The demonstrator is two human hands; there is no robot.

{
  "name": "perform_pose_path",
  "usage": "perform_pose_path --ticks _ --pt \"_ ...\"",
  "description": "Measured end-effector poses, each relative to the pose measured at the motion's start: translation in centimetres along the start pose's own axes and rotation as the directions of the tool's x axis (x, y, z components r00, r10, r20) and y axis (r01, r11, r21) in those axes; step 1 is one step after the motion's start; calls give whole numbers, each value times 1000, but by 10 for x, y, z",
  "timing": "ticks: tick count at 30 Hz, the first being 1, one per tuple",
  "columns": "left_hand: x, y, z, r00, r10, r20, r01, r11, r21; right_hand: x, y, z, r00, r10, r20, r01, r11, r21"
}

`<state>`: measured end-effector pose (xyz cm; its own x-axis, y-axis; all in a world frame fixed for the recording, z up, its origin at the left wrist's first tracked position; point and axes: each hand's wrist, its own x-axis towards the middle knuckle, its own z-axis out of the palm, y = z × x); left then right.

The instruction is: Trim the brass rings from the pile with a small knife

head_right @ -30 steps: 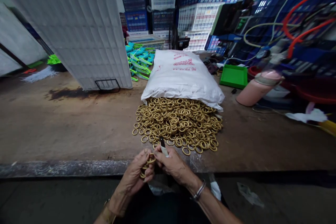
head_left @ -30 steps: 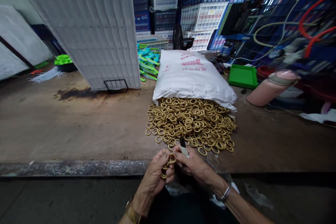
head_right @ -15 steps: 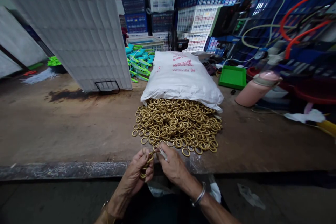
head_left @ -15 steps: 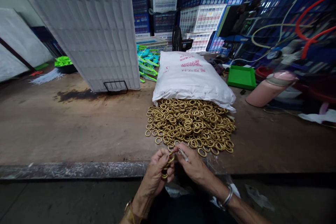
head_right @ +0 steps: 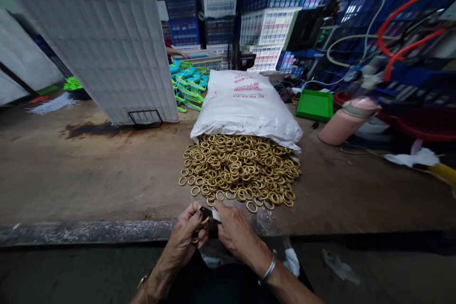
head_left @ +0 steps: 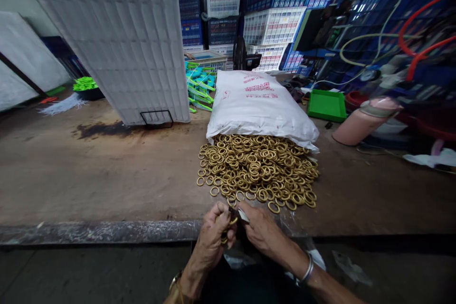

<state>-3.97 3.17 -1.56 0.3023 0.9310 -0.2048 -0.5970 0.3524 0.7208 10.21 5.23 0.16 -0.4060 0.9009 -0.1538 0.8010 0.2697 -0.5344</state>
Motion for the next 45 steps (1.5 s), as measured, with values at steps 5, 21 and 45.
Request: perform_pose_path --ticks 5,21,45 --pt "-17 10 5 993 -36 108 45 995 -89 4 8 -2 996 74 -43 -78 991 -111" --pt "-42 5 -11 924 -383 3 382 922 57 23 4 8 971 17 -240 -61 983 -175" --pt "12 -117 -1 856 -421 -301 363 903 -232 22 36 0 905 297 -303 -4 720 694"
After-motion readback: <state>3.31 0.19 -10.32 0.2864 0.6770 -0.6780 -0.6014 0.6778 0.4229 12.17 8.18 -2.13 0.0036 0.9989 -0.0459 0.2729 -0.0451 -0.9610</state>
